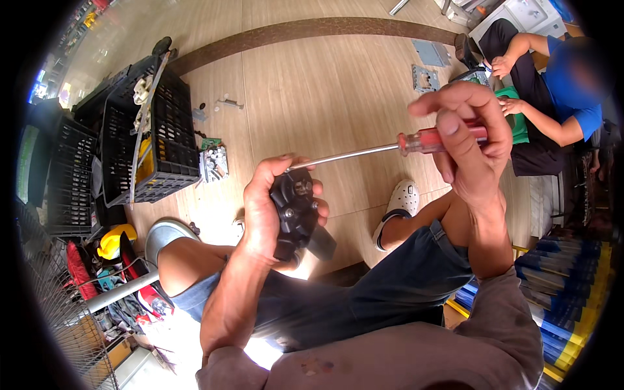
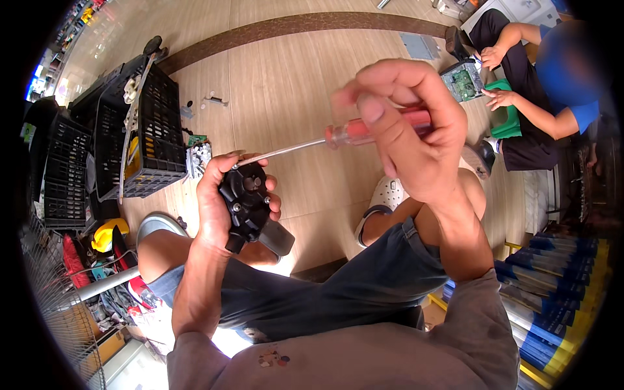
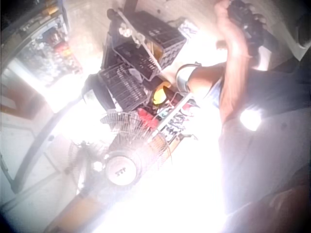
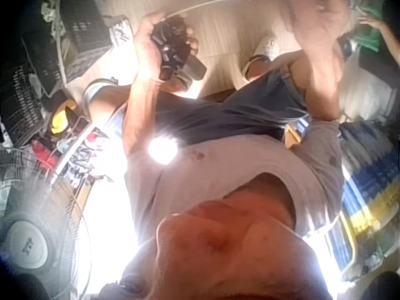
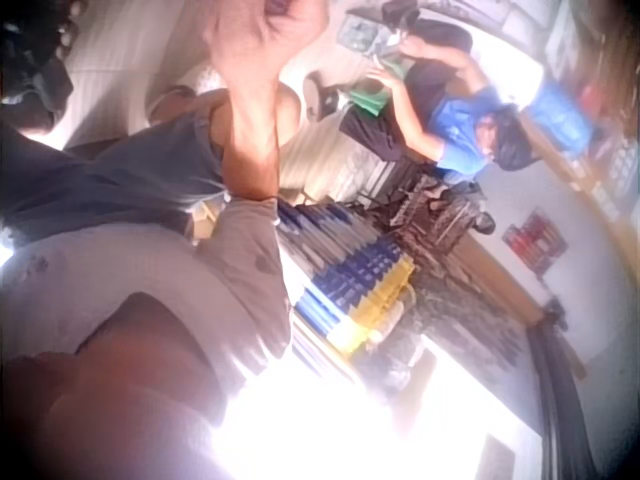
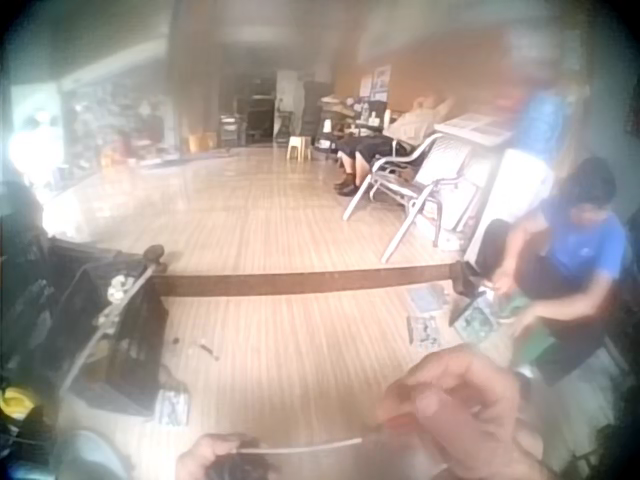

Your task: The person sits on the floor and uses a red-handled screwdriver to tighten screws on a small black electronic component held in their left hand. They rotate the component to access different screws and continue the adjustment throughout the clip.

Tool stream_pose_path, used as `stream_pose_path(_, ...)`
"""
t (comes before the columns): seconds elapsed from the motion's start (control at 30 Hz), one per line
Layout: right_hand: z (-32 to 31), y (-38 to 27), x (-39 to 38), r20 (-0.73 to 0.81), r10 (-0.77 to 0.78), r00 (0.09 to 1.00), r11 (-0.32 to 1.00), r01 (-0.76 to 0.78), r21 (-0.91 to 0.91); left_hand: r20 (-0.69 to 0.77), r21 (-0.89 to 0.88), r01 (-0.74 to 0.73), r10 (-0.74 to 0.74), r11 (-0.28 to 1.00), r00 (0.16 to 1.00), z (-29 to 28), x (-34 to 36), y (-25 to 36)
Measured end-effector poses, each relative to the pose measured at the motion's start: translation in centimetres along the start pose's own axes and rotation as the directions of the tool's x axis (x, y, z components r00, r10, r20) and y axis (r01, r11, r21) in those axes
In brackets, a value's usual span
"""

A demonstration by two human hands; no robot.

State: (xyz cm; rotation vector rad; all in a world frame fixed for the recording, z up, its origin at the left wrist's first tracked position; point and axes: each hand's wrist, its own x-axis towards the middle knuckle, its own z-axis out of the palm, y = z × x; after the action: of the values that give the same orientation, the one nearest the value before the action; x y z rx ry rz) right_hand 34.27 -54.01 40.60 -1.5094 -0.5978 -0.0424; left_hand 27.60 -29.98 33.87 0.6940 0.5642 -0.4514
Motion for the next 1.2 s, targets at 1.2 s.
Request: stream_pose_path(1.2,-1.2,0.8,0.1,0.039,-0.103,0.994,0.990,0.098,0.100,0.013,-0.029,0.009,-0.008,1.000,1.000,0.1,-0.1,0.1)
